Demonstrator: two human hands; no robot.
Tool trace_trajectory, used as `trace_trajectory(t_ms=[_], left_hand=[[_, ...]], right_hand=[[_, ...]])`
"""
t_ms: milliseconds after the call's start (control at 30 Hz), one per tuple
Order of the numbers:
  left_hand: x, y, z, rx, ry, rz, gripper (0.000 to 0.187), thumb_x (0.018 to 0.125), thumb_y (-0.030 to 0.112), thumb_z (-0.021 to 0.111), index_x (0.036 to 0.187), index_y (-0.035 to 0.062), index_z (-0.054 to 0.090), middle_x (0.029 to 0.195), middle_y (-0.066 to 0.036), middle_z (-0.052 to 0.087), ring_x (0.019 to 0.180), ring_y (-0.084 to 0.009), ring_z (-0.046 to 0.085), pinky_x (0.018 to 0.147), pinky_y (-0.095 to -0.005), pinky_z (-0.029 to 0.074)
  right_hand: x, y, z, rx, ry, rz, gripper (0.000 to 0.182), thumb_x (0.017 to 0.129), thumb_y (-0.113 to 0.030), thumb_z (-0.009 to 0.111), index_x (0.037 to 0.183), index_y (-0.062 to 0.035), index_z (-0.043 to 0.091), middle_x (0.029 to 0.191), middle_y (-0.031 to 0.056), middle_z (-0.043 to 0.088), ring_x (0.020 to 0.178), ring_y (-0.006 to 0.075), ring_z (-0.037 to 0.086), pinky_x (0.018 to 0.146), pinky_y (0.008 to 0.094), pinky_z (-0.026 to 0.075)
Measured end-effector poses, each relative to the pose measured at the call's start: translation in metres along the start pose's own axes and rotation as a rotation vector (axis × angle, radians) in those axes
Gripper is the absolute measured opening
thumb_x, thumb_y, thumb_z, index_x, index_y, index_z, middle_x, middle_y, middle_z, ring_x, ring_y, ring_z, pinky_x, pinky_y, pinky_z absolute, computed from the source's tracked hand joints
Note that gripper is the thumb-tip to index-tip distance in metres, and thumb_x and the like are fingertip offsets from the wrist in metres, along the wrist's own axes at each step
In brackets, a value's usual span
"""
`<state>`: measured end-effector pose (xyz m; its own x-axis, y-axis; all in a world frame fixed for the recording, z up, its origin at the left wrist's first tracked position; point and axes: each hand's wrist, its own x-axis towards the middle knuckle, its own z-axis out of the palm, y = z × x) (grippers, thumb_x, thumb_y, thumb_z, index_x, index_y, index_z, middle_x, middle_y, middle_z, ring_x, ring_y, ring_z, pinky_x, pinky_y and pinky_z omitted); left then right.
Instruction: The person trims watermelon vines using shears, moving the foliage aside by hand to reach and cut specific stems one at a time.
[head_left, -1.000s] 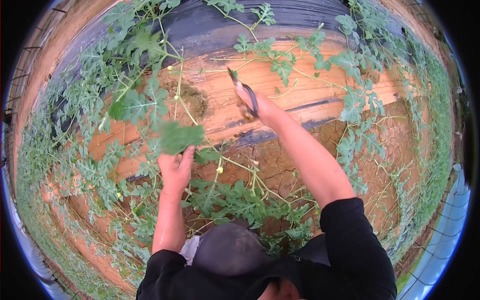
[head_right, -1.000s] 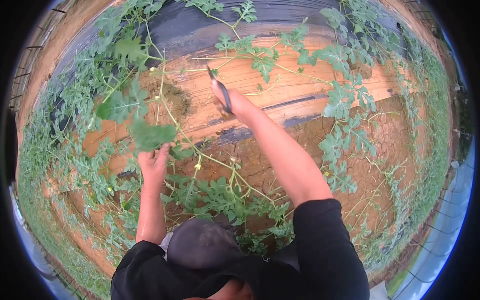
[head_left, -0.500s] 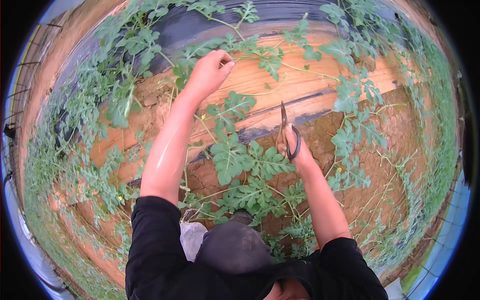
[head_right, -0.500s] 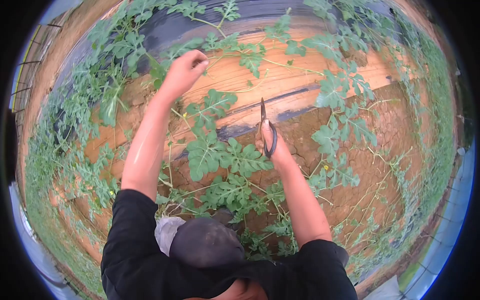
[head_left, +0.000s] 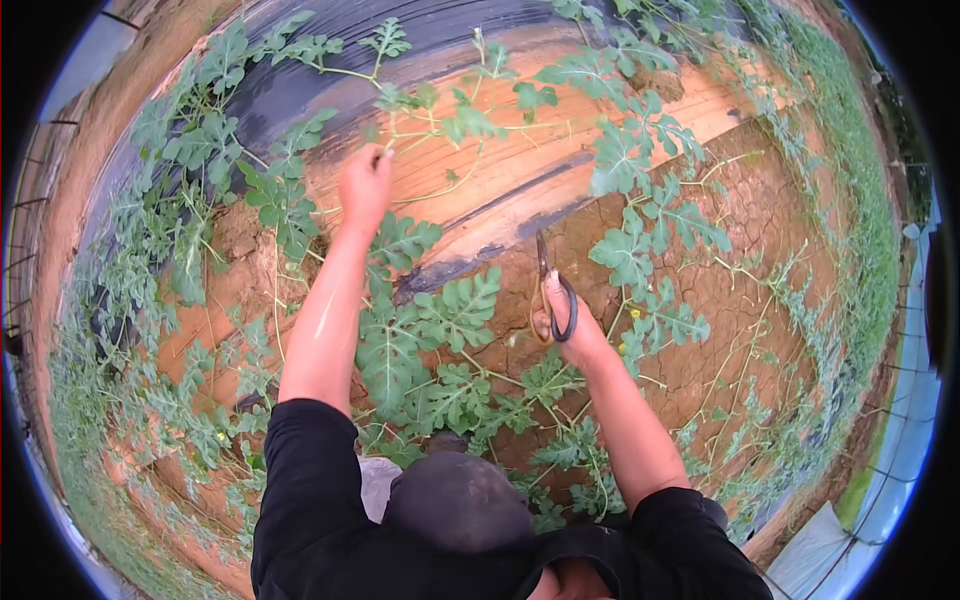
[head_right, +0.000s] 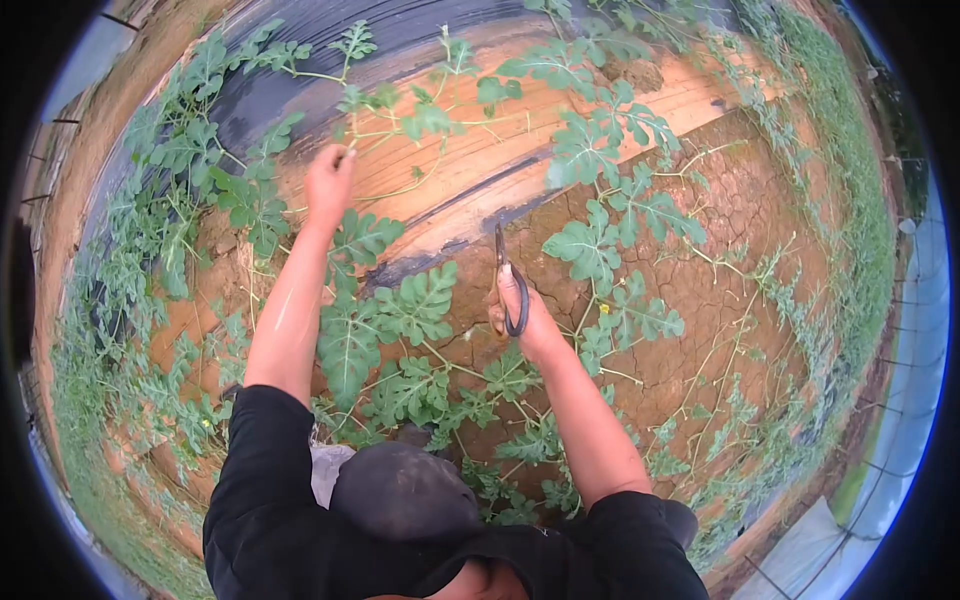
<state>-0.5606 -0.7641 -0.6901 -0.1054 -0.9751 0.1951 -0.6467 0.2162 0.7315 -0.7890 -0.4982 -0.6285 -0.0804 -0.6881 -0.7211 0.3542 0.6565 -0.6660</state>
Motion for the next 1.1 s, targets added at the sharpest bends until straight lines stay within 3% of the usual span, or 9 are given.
trace_trajectory(t_ms=[133,200,333,600,767,900,967,1033,1100], left_hand=[[-0.001,0.017,-0.024,-0.391,0.040,-0.086,0.016,0.090,0.017,0.064,0.088,0.0012,0.063,0.070,0.002,0.057,0.064,-0.0081,0.049,0.059,-0.0249,0.040],[0.000,0.033,-0.041,-0.527,0.048,-0.100,0.013,0.094,0.016,0.060,0.093,0.0042,0.064,0.079,0.008,0.054,0.073,-0.0017,0.044,0.064,-0.0192,0.038],[0.007,0.058,-0.060,-0.589,0.072,-0.108,0.014,0.094,0.016,0.061,0.095,0.0029,0.065,0.080,0.007,0.056,0.074,-0.0029,0.045,0.066,-0.0190,0.037],[0.004,0.089,-0.071,-0.611,0.119,-0.075,0.016,0.092,0.018,0.063,0.090,0.0016,0.065,0.076,0.007,0.054,0.068,-0.0023,0.041,0.060,-0.0191,0.034],[0.000,0.086,-0.081,-0.620,0.125,-0.111,0.016,0.092,0.017,0.064,0.091,0.0014,0.065,0.076,0.006,0.054,0.069,-0.0022,0.041,0.061,-0.0189,0.034],[-0.005,0.076,-0.088,-0.657,0.095,-0.127,0.016,0.093,0.017,0.063,0.091,0.0019,0.065,0.078,0.006,0.054,0.070,-0.0024,0.042,0.061,-0.0188,0.034],[-0.010,0.071,-0.089,-0.601,0.092,-0.184,0.015,0.093,0.017,0.063,0.093,0.0026,0.066,0.078,0.007,0.054,0.070,-0.0024,0.042,0.061,-0.0187,0.034],[-0.012,0.062,-0.088,-0.657,0.104,-0.199,0.014,0.093,0.017,0.063,0.094,0.0029,0.066,0.078,0.007,0.054,0.070,-0.0023,0.042,0.061,-0.0188,0.034],[-0.014,0.052,-0.089,-0.707,0.154,-0.232,0.014,0.093,0.016,0.062,0.096,0.0035,0.067,0.078,0.007,0.055,0.069,-0.0018,0.043,0.059,-0.0183,0.033]], right_hand=[[-0.004,-0.014,-0.005,-0.028,-0.029,-0.073,0.053,0.094,-0.061,0.040,0.086,-0.0099,0.051,0.061,-0.0026,0.043,0.054,0.0092,0.041,0.052,0.0240,0.034],[-0.004,-0.040,-0.007,-0.084,0.032,-0.094,0.054,0.093,-0.063,0.041,0.085,-0.0108,0.051,0.063,-0.0026,0.044,0.054,0.0093,0.042,0.053,0.0243,0.035],[0.037,-0.085,-0.033,-0.029,-0.025,-0.203,0.049,0.091,-0.062,0.047,0.084,-0.0140,0.050,0.066,-0.0043,0.044,0.058,0.0091,0.045,0.054,0.0257,0.038],[0.157,-0.170,-0.061,-0.076,0.008,0.160,0.064,0.078,-0.077,0.051,0.088,-0.0142,0.054,0.070,-0.0015,0.052,0.060,0.0135,0.049,0.059,0.0283,0.040],[0.192,-0.189,-0.053,-0.138,0.060,0.187,0.069,0.075,-0.079,0.052,0.092,-0.0131,0.058,0.072,0.0003,0.055,0.065,0.0151,0.052,0.064,0.0296,0.040],[0.216,-0.208,-0.049,-0.083,0.044,0.184,0.059,0.078,-0.073,0.056,0.088,-0.0153,0.053,0.067,-0.0017,0.053,0.053,0.0112,0.049,0.050,0.0253,0.039],[0.221,-0.212,-0.056,-0.085,0.052,0.179,0.055,0.079,-0.071,0.057,0.086,-0.0163,0.051,0.065,-0.0030,0.052,0.048,0.0094,0.046,0.044,0.0232,0.038],[0.223,-0.203,-0.062,-0.235,0.040,-0.132,0.063,0.079,-0.073,0.056,0.083,-0.0104,0.054,0.058,-0.0027,0.049,0.053,0.0068,0.050,0.044,0.0226,0.037],[0.209,-0.184,-0.059,-0.196,0.067,-0.120,0.062,0.079,-0.072,0.056,0.084,-0.0105,0.054,0.059,-0.0025,0.049,0.053,0.0069,0.050,0.044,0.0226,0.038]])
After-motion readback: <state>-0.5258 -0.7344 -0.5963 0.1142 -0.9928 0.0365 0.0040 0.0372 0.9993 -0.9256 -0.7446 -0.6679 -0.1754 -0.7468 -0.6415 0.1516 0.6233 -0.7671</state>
